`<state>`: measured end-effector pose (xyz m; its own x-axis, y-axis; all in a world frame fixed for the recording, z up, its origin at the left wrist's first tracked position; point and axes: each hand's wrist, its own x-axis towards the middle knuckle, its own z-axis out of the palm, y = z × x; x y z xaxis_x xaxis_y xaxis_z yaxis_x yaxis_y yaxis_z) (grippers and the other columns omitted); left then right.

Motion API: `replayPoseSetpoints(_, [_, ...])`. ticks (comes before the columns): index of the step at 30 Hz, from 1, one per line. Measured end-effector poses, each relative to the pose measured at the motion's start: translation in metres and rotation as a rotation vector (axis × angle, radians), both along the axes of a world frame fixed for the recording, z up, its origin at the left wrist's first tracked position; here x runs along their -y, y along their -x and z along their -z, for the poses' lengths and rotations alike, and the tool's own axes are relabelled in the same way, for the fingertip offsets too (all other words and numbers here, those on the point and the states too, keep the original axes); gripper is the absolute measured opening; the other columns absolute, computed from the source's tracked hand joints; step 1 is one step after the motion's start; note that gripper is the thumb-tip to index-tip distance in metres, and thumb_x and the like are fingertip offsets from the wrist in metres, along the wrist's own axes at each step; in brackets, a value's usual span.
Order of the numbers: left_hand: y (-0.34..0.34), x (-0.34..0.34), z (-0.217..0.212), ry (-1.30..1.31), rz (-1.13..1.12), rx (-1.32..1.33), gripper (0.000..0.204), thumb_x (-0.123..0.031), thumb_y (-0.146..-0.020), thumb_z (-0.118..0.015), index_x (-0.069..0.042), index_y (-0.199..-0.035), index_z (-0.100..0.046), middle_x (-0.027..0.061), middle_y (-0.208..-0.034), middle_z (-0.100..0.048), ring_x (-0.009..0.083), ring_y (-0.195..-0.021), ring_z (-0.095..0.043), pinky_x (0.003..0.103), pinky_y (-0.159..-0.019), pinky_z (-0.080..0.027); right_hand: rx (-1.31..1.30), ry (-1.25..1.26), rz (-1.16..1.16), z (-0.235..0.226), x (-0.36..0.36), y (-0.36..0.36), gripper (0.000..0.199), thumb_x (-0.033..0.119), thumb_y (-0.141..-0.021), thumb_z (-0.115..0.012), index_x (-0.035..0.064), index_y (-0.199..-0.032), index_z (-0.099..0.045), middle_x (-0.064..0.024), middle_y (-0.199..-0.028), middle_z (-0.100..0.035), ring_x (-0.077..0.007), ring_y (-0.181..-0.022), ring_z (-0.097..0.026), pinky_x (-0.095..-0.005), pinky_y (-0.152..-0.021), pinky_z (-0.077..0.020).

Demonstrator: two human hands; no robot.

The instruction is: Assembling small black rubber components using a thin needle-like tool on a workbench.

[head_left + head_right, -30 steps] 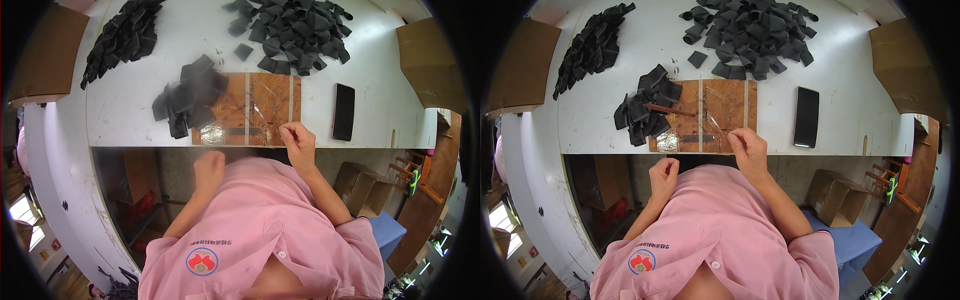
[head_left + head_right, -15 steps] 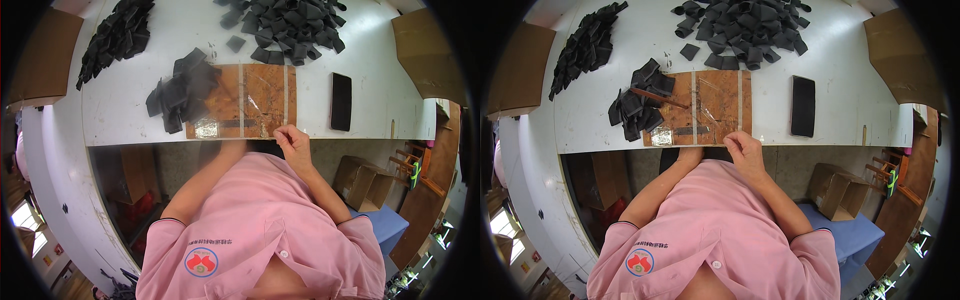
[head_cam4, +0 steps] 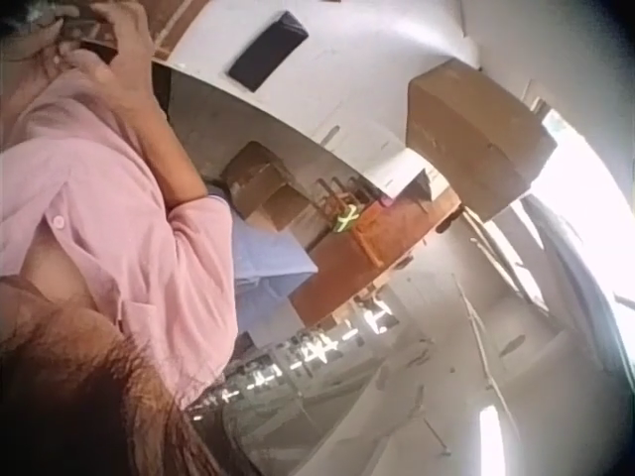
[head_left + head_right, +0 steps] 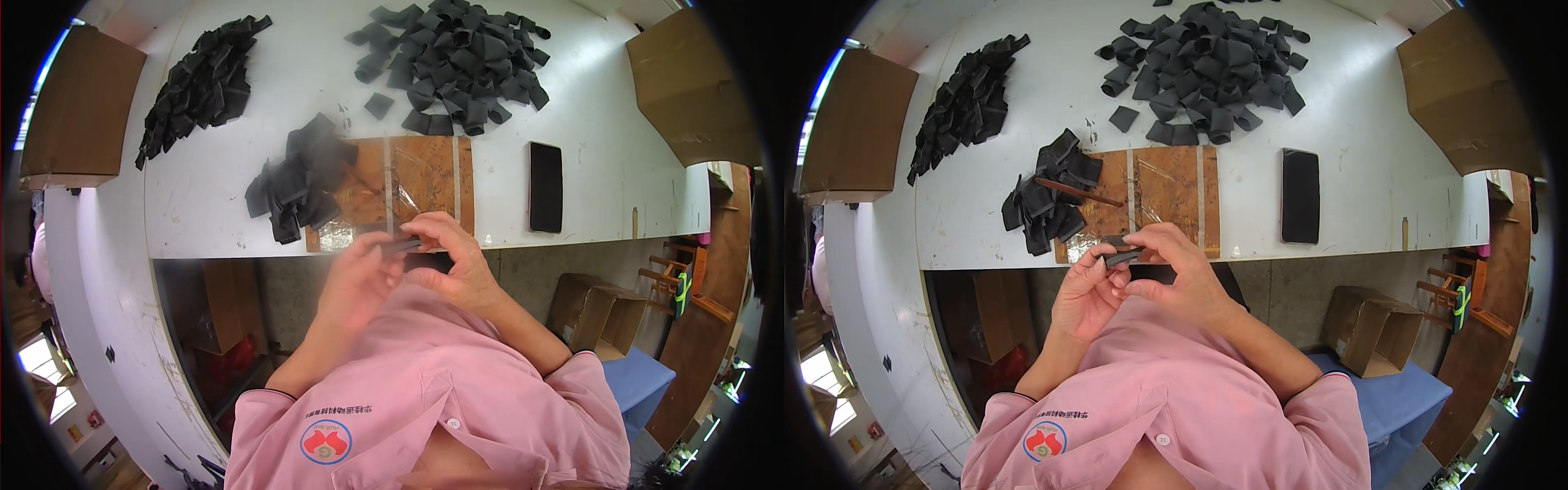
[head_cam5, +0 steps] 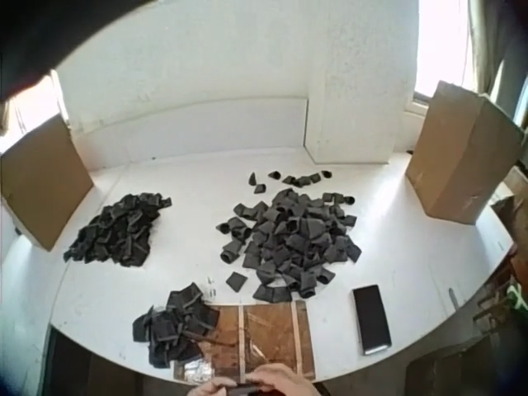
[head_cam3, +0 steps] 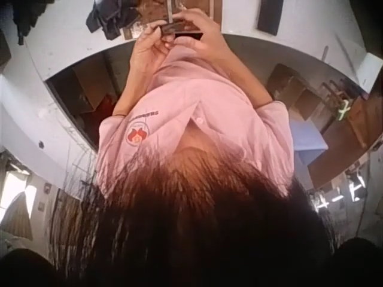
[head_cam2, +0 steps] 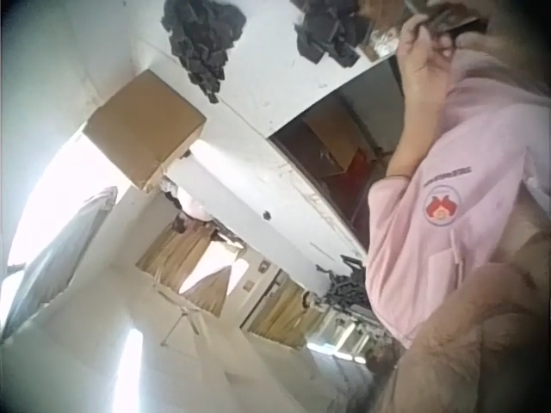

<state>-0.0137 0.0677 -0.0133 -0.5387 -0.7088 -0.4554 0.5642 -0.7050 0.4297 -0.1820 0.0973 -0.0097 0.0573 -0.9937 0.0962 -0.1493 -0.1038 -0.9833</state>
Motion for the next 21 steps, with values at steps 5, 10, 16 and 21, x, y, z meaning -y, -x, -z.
replayPoseSetpoints(5, [0.011, 0.003, -0.006, -0.010, -0.019, -0.132, 0.023, -0.014, -0.085, -0.050, 0.000, -0.103, -0.051, 0.0094, -0.088, -0.056, 0.0153, -0.072, -0.052, 0.025, -0.061, -0.040, 0.662, -0.212, 0.034, -0.008, 0.017, -0.002, 0.009, 0.003, -0.080, -0.058, -0.0026, -0.086, -0.056, -0.0055, -0.089, -0.053, -0.0100, -0.079, -0.051, -0.0210, -0.070, -0.0434])
replayPoseSetpoints(10, [0.007, 0.022, -0.021, 0.435, -0.030, 0.308, 0.030, -0.024, -0.083, -0.052, -0.001, -0.103, -0.052, 0.0069, -0.090, -0.057, 0.0121, -0.073, -0.053, 0.023, -0.064, -0.040, 0.498, -0.294, -0.054, -0.022, 0.032, 0.013, 0.024, 0.004, -0.076, -0.063, -0.0002, -0.098, -0.055, -0.0025, -0.080, -0.055, -0.0064, -0.070, -0.051, -0.0168, -0.061, -0.0410])
replayPoseSetpoints(16, [0.004, 0.046, -0.033, 0.301, 0.272, 0.184, 0.023, -0.023, -0.081, -0.056, -0.001, -0.087, -0.058, 0.0030, -0.074, -0.058, 0.0087, -0.063, -0.053, 0.021, -0.057, -0.040, 0.543, -0.315, -0.248, -0.024, 0.044, 0.021, 0.048, 0.006, -0.071, -0.068, -0.0006, -0.113, -0.045, -0.0019, -0.073, -0.055, -0.0070, -0.068, -0.052, -0.0190, -0.062, -0.0412])
replayPoseSetpoints(21, [-0.001, 0.041, -0.031, 0.340, 0.338, 0.286, 0.010, -0.011, -0.076, -0.062, -0.002, -0.080, -0.059, 0.0014, -0.069, -0.059, 0.0067, -0.058, -0.051, 0.019, -0.050, -0.038, 0.460, -0.356, -0.323, -0.022, 0.045, 0.022, 0.050, 0.005, -0.071, -0.068, -0.0002, -0.114, -0.045, -0.0006, -0.073, -0.053, -0.0061, -0.067, -0.050, -0.0188, -0.063, -0.0405])
